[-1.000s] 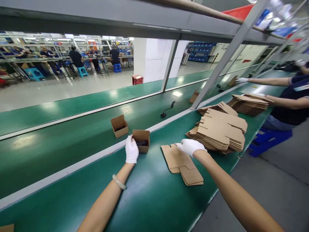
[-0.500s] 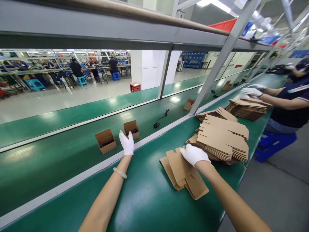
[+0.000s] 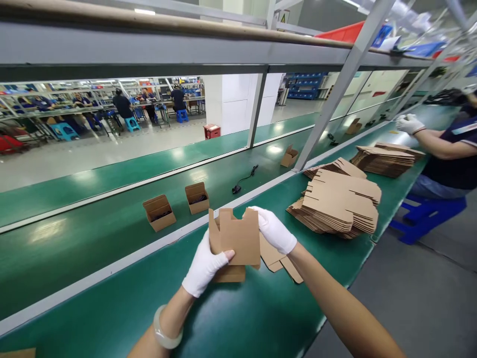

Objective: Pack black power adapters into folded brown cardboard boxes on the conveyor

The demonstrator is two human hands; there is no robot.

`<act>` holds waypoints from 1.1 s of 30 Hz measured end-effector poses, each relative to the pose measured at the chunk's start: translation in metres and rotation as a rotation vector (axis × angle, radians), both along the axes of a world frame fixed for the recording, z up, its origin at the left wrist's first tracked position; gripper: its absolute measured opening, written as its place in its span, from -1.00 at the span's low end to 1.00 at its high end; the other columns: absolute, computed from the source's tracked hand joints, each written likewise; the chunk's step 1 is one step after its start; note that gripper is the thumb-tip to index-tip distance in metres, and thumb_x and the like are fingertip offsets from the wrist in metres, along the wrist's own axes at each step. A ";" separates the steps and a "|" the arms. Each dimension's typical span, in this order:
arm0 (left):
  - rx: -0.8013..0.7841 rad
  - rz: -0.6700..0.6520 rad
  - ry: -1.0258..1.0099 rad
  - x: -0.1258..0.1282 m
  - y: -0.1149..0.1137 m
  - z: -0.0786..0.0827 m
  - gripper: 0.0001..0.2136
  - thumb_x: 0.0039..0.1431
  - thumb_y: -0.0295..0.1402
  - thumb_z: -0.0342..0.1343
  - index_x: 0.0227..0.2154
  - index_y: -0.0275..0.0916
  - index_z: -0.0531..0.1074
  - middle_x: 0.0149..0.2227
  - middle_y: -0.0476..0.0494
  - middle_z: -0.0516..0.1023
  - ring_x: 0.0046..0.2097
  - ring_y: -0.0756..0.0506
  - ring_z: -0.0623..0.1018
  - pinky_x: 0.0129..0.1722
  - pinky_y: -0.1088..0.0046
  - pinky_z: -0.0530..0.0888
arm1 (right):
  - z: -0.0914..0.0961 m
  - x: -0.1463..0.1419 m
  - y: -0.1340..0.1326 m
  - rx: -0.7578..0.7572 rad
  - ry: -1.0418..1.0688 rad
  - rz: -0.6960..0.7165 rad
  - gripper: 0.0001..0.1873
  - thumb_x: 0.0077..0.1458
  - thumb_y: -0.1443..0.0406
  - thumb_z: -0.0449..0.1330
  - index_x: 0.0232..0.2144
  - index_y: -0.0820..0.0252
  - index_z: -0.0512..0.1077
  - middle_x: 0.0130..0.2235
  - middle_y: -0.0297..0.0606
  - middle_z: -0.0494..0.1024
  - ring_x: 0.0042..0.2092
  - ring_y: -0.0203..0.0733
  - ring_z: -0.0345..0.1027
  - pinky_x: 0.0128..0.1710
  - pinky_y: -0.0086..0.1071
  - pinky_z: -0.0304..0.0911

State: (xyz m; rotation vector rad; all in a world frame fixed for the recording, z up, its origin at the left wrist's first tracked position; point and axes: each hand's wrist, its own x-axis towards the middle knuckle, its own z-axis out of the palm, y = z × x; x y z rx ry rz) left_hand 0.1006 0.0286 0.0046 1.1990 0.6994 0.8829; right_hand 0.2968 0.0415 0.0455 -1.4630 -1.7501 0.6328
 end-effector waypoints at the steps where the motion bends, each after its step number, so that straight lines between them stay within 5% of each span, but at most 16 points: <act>1: -0.001 0.043 0.016 -0.009 0.002 -0.001 -0.30 -0.12 -0.16 0.28 0.08 -0.25 0.17 0.05 -0.27 0.40 0.05 -0.29 0.41 0.02 0.16 0.39 | 0.000 -0.005 -0.002 0.011 0.014 0.038 -0.66 0.20 0.22 -0.21 -0.46 0.15 0.29 -0.40 -0.26 0.47 -0.35 -0.19 0.35 -0.34 -0.33 0.29; 6: 0.083 0.183 0.081 -0.039 -0.007 -0.003 -0.44 -0.02 -0.12 0.18 0.02 -0.25 0.22 0.01 -0.22 0.42 0.02 -0.25 0.42 0.02 0.22 0.38 | 0.009 -0.037 -0.013 0.430 -0.311 -0.084 -0.72 0.10 0.40 -0.10 -0.20 0.19 0.34 -0.15 -0.14 0.48 -0.12 -0.12 0.34 -0.14 -0.23 0.25; 9: 0.126 0.200 0.114 -0.048 -0.016 -0.001 -0.45 0.01 -0.09 0.14 0.02 -0.25 0.22 -0.01 -0.23 0.43 -0.04 -0.23 0.46 -0.02 0.22 0.40 | 0.021 -0.056 -0.020 0.611 -0.620 0.045 -0.81 0.10 0.35 -0.01 -0.28 0.23 0.38 -0.21 -0.09 0.48 -0.15 -0.05 0.31 -0.15 -0.18 0.20; 12: 0.180 0.229 0.141 -0.055 -0.025 0.001 -0.45 0.02 -0.05 0.11 0.02 -0.24 0.23 -0.03 -0.22 0.44 -0.05 -0.23 0.47 -0.05 0.21 0.42 | 0.030 -0.069 -0.022 0.577 -0.767 0.220 -0.79 0.11 0.21 0.06 -0.44 0.22 0.38 -0.39 -0.16 0.46 -0.31 -0.12 0.27 -0.16 -0.18 0.16; 19: 0.285 0.131 0.236 -0.068 -0.031 0.008 -0.20 0.02 -0.04 0.11 0.25 -0.12 -0.15 0.21 -0.26 0.19 0.10 -0.25 0.37 0.01 0.25 0.41 | 0.016 -0.080 -0.024 0.397 -0.521 0.440 -0.83 0.10 0.24 0.07 -0.38 0.19 0.43 -0.48 -0.24 0.43 -0.31 -0.15 0.28 -0.18 -0.25 0.21; 22: 0.346 0.037 0.320 -0.074 -0.026 0.013 -0.39 0.02 -0.09 0.13 0.12 -0.14 0.13 0.11 -0.22 0.30 0.04 -0.23 0.41 -0.03 0.26 0.43 | 0.011 -0.080 -0.029 0.407 -0.430 0.470 -0.83 0.08 0.26 0.06 -0.38 0.18 0.44 -0.48 -0.23 0.44 -0.31 -0.14 0.30 -0.11 -0.20 0.21; 25: 0.444 0.065 0.417 -0.077 -0.023 0.014 -0.71 0.03 -0.11 0.12 -0.26 -0.18 0.31 -0.17 -0.14 0.43 -0.17 -0.16 0.47 -0.19 0.29 0.46 | 0.010 -0.075 -0.033 0.428 -0.225 0.360 -0.78 0.10 0.31 -0.02 -0.31 0.14 0.43 -0.38 -0.21 0.49 -0.24 -0.14 0.34 -0.03 -0.13 0.18; 27: 0.532 0.130 0.459 -0.077 -0.022 0.012 -0.75 0.02 -0.15 0.13 -0.38 -0.19 0.25 -0.20 -0.12 0.41 -0.20 -0.14 0.46 -0.21 0.29 0.44 | 0.009 -0.071 -0.033 0.362 -0.009 0.146 -0.71 0.13 0.30 -0.07 -0.15 0.11 0.38 -0.18 -0.16 0.49 -0.08 -0.11 0.32 0.02 -0.09 0.14; 29: 0.634 0.166 0.470 -0.075 -0.024 0.009 -0.77 0.00 -0.21 0.14 -0.39 -0.18 0.23 -0.11 -0.17 0.37 -0.12 -0.17 0.45 -0.16 0.26 0.42 | 0.008 -0.066 -0.030 0.140 0.212 0.079 -0.64 0.16 0.23 -0.07 -0.02 0.11 0.30 -0.03 -0.13 0.43 0.04 -0.10 0.25 0.07 -0.09 0.11; 33: 0.776 0.181 0.510 -0.071 -0.027 0.006 -0.76 -0.03 -0.27 0.16 -0.35 -0.17 0.22 0.09 -0.28 0.22 -0.01 -0.25 0.43 -0.12 0.20 0.40 | 0.005 -0.064 -0.024 -0.474 0.633 0.450 -0.57 0.10 0.06 0.02 -0.05 0.17 0.31 -0.01 -0.11 0.43 0.01 -0.09 0.31 0.01 -0.17 0.20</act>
